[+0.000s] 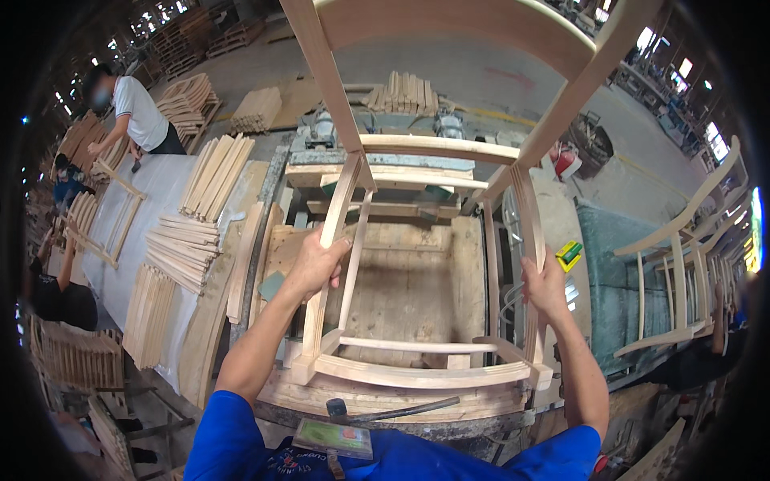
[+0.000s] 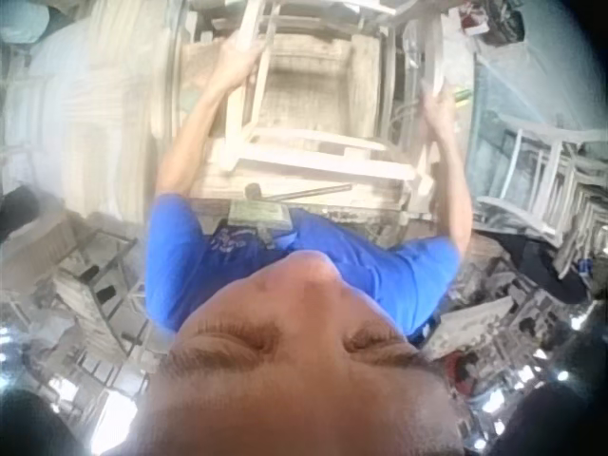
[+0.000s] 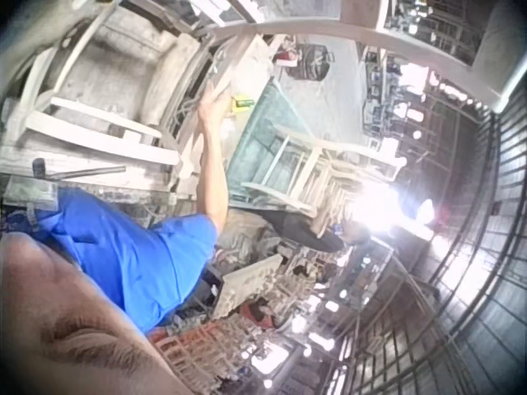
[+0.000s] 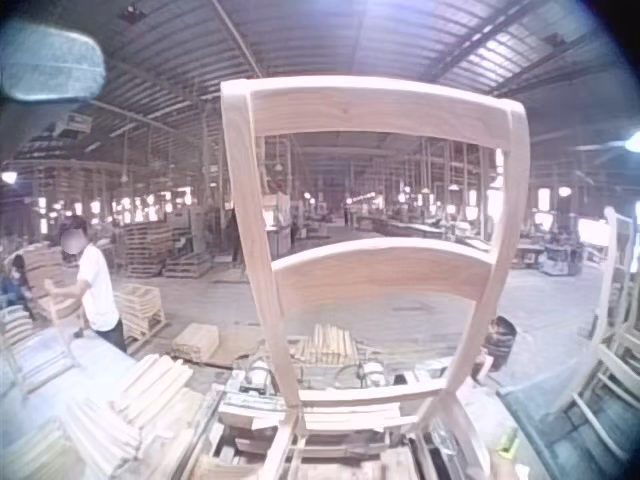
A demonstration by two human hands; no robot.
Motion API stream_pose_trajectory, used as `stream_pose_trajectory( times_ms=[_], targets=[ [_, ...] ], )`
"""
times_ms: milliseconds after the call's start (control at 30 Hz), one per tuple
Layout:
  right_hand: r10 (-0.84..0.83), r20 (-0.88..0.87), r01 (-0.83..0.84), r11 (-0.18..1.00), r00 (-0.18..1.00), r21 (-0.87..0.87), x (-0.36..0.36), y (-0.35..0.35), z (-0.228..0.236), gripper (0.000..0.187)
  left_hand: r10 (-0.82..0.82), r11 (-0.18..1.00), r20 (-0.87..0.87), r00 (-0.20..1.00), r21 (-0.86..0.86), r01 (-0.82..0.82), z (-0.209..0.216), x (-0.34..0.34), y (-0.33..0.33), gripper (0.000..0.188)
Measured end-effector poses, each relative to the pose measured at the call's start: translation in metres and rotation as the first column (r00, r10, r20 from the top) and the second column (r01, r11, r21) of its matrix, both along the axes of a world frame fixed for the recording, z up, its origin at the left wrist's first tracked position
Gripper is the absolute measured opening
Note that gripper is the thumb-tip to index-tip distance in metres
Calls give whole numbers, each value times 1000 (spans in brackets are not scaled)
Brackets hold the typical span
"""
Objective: The person assembles wooden chair frames by placing them on a workbench, aligning the legs, and using a nail gun to fasten joints. The person repeatedly picks up frames, positions them, drives nails, and moves completed frames aside.
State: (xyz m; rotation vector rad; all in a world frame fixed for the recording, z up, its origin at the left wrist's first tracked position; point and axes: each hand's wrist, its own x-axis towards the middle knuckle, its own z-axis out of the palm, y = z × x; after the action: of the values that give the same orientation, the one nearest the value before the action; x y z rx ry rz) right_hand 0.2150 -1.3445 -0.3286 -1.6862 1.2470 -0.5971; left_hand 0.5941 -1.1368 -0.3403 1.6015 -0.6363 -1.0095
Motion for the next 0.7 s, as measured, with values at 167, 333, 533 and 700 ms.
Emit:
stream_pose_trajectory(
  times_ms=[167, 333, 533, 700],
  targets=[
    [32, -10, -31, 995, 999, 98, 21, -44, -46, 26, -12, 995, 2, 1000, 103, 12, -38, 16, -35, 28],
    [24, -16, -20, 983, 1000, 183, 46, -58, -113, 22, 3, 973, 14, 1000, 229, -6, -93, 34, -56, 33],
    [23, -82, 2, 960, 996, 281, 64, -54, -196, 36, 20, 952, 33, 999, 306, -29, -173, 51, -58, 34],
    [68, -116, -36, 965, 991, 258, 86, -59, -236, 37, 6, 931, 161, 987, 359, -65, -217, 70, -55, 37]
  ],
)
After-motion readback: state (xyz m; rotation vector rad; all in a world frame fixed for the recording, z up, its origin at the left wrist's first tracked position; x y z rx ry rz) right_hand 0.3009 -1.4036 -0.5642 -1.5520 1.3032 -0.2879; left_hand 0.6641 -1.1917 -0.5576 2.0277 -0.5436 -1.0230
